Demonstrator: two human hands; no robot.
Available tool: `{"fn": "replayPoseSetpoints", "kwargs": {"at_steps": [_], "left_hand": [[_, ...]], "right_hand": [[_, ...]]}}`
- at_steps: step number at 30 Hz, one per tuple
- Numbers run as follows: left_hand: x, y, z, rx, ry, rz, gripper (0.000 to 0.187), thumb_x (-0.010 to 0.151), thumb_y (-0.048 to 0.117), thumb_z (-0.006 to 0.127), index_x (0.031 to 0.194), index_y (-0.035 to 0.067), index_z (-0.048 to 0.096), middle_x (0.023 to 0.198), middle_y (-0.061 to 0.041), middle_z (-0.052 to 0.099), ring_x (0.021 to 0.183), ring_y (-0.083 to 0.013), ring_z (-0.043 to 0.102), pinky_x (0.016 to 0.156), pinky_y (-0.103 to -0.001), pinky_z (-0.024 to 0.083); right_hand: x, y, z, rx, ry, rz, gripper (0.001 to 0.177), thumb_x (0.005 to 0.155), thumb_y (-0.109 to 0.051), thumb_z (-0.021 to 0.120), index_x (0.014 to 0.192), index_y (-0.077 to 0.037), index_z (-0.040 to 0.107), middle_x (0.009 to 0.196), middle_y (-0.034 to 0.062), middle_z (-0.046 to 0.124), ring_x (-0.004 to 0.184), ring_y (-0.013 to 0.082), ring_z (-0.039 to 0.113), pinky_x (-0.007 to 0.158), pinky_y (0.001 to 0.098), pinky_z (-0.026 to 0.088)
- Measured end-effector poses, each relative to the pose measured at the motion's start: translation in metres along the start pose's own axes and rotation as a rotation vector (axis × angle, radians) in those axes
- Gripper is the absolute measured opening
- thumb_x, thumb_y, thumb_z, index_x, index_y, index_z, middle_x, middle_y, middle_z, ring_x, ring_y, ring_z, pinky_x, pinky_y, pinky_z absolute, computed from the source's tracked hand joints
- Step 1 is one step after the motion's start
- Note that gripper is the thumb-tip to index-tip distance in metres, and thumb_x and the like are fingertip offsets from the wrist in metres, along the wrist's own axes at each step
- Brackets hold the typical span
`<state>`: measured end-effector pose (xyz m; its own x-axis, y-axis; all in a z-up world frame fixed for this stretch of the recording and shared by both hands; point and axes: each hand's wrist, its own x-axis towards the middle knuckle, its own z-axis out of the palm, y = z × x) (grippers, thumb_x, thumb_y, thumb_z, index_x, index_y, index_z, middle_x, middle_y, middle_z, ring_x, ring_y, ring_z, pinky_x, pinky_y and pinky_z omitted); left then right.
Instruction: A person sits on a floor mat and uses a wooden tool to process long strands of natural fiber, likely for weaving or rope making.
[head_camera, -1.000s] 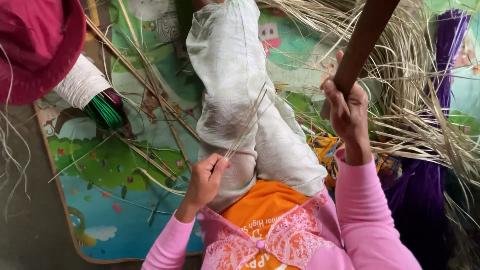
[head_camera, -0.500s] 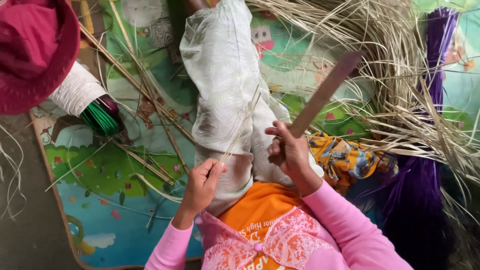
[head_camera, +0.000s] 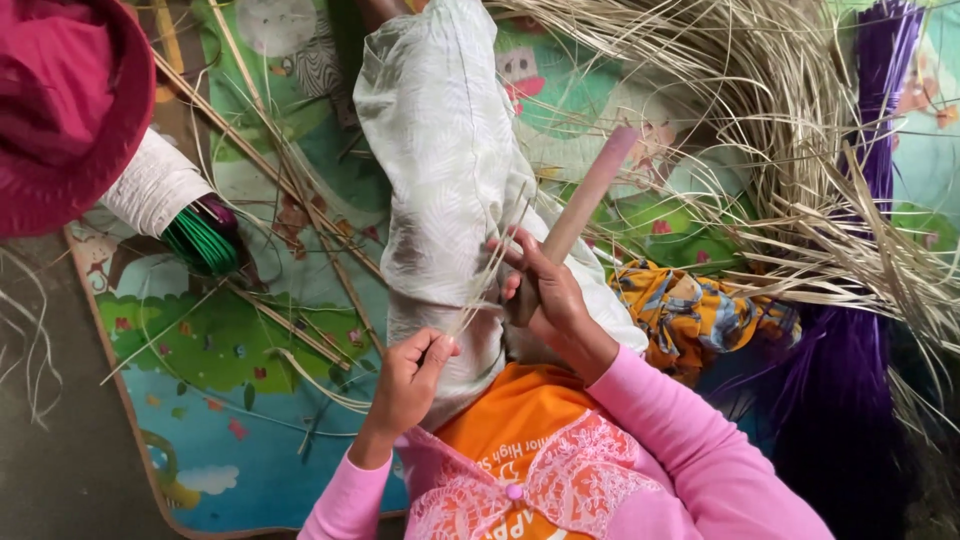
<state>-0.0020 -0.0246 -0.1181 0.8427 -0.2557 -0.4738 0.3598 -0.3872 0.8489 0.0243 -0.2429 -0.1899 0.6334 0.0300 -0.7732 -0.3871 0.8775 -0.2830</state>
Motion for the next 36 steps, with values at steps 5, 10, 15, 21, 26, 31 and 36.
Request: {"fn": "replayPoseSetpoints", "kwargs": {"at_steps": [5,10,15,21,26,31,36], "left_hand": [[0.003,0.000,0.003,0.011,-0.004,-0.004,0.027,0.101,0.021,0.063,0.082,0.007,0.076,0.064,-0.009,0.068,0.069,-0.0102,0.056,0.067,-0.032,0.055],[0.003,0.003,0.004,0.048,-0.006,0.000,0.028,0.101,0.022,0.062,0.082,0.008,0.076,0.064,-0.011,0.070,0.067,-0.0102,0.058,0.066,-0.032,0.055],[0.002,-0.002,0.005,0.054,-0.012,-0.006,0.029,0.102,0.021,0.061,0.080,0.008,0.076,0.064,-0.011,0.071,0.065,-0.0117,0.061,0.066,-0.033,0.056],[0.004,-0.007,0.003,0.021,-0.092,-0.049,0.032,0.102,0.023,0.058,0.079,0.009,0.074,0.058,-0.009,0.063,0.062,-0.0129,0.053,0.063,-0.033,0.053],[0.004,-0.008,0.002,0.014,-0.111,-0.095,0.034,0.103,0.023,0.058,0.075,0.010,0.072,0.052,-0.002,0.054,0.056,-0.0124,0.050,0.056,-0.028,0.048],[0.004,-0.006,0.003,0.015,-0.114,-0.092,0.035,0.103,0.024,0.057,0.075,0.009,0.071,0.052,-0.003,0.055,0.055,-0.0126,0.048,0.054,-0.029,0.048],[0.008,0.048,0.005,0.252,0.058,0.223,0.022,0.099,0.015,0.060,0.113,0.003,0.072,0.090,-0.024,0.073,0.085,-0.0406,0.074,0.076,-0.045,0.058]], "right_hand": [[0.000,0.002,0.000,0.079,-0.108,-0.007,0.045,0.100,-0.028,0.066,0.139,-0.011,0.051,0.120,0.0200,0.070,0.052,0.0122,0.062,0.051,0.0304,0.055],[0.000,0.002,-0.009,0.087,-0.139,-0.009,0.034,0.100,-0.030,0.067,0.128,-0.015,0.056,0.114,0.0165,0.070,0.049,0.0136,0.055,0.051,0.0322,0.052],[-0.002,0.005,-0.013,0.050,-0.158,-0.055,0.022,0.100,-0.026,0.066,0.117,-0.014,0.059,0.100,0.0141,0.068,0.049,0.0170,0.054,0.053,0.0362,0.053],[-0.006,0.010,-0.013,0.043,-0.151,-0.103,0.017,0.098,-0.018,0.069,0.109,-0.009,0.059,0.094,0.0136,0.060,0.050,0.0178,0.052,0.053,0.0383,0.055],[-0.008,0.020,-0.015,-0.038,-0.098,-0.253,0.019,0.093,-0.006,0.074,0.105,-0.006,0.059,0.085,0.0147,0.060,0.044,0.0194,0.055,0.047,0.0374,0.054],[-0.018,0.022,-0.010,-0.196,-0.068,-0.396,0.016,0.094,-0.003,0.073,0.106,0.000,0.063,0.067,0.0150,0.058,0.042,0.0235,0.059,0.034,0.0305,0.043],[-0.019,0.026,-0.008,-0.331,-0.201,-0.710,0.011,0.087,0.009,0.074,0.095,0.005,0.068,0.072,0.0161,0.062,0.045,0.0198,0.063,0.034,0.0274,0.049]]}}
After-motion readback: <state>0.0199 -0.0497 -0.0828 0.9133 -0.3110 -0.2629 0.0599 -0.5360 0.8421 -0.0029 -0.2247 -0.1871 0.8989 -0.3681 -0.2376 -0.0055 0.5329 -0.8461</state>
